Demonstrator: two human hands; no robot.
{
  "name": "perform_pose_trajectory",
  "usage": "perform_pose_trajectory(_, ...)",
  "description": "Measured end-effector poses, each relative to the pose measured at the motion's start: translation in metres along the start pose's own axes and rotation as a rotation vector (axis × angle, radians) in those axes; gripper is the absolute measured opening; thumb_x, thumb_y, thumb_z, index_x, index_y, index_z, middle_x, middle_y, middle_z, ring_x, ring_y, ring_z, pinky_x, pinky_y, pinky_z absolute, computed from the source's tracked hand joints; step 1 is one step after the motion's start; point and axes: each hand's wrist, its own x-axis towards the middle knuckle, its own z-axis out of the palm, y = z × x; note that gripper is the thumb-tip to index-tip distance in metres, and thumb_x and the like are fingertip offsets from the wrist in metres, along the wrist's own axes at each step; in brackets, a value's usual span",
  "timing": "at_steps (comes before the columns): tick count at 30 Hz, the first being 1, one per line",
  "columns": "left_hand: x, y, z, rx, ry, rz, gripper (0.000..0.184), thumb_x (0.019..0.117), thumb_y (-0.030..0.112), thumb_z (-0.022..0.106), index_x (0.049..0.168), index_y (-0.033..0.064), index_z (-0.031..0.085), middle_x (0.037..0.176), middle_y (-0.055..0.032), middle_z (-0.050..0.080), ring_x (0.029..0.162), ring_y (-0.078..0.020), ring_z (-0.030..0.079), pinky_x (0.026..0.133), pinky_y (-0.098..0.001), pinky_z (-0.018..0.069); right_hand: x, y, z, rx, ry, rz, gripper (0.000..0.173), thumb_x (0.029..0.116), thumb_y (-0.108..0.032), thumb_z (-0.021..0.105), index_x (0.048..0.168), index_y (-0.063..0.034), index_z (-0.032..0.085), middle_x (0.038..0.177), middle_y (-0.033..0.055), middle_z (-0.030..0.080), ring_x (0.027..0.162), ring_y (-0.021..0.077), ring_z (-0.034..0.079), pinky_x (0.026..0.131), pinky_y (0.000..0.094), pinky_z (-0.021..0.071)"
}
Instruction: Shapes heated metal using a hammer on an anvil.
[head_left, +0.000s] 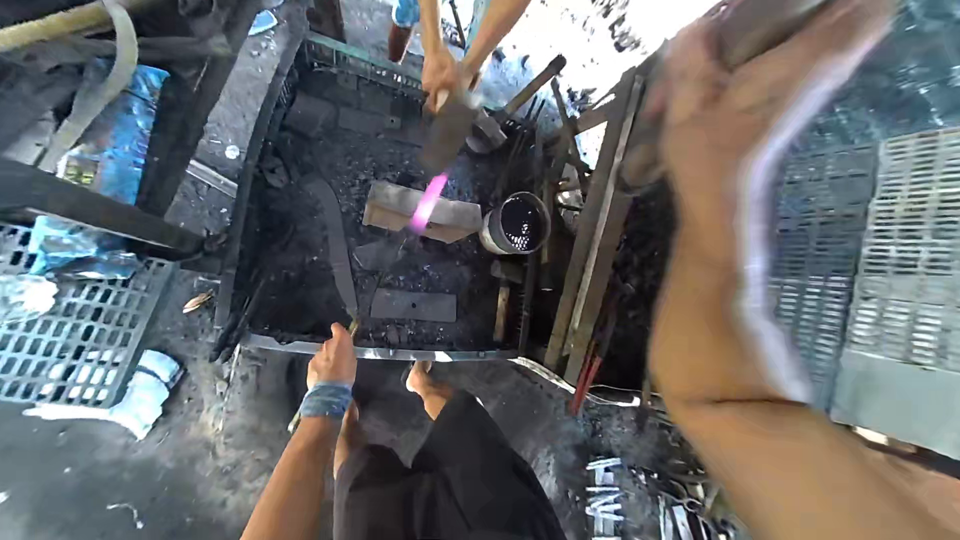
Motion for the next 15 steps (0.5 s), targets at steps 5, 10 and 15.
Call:
perform_pose_trajectory(5,0.007,0.006,0.009,-0.022,-0.027,-0.039,0.051,0.1064,0.023,0.051,0.154,0.0078,0.039,0.113,-0.0246,0.072,0.103,-0.0451,0.072,0.085,-0.0606,0.0584,-0.201,0.064,0.202,0.083,-0.577,0.665,0.051,0.0983,-0.022,0.064,0.141,-0.0014,0.045,0.093,0.0195,0.067,0.070,0.0290,0.068,0.061,0.0490,0.0592)
perform_pose_trajectory(10,-0.013,0.006,-0.011,-0.056,-0.002,0.014,0.052,0.1056,0.017,0.051,0.154,0.0053,0.036,0.118,-0.0280,0.070,0.107,-0.0476,0.070,0.088,-0.0637,0.0568,-0.145,0.061,0.159,0.510,-0.818,0.964,0.039,0.0900,-0.010,0.066,0.125,-0.0017,0.052,0.072,0.0098,0.058,0.052,0.0197,0.058,0.049,0.0368,0.0545)
perform_pose_trajectory(15,0.009,-0.003,-0.017,-0.097,0.037,0.051,0.052,0.1039,0.017,0.052,0.152,0.0023,0.039,0.123,-0.0293,0.068,0.112,-0.0477,0.069,0.091,-0.0640,0.0559,-0.053,-0.001,-0.024,0.349,-0.598,0.490,0.045,0.0915,-0.019,0.072,0.131,-0.0042,0.055,0.086,0.0095,0.066,0.059,0.0199,0.065,0.055,0.0393,0.0604)
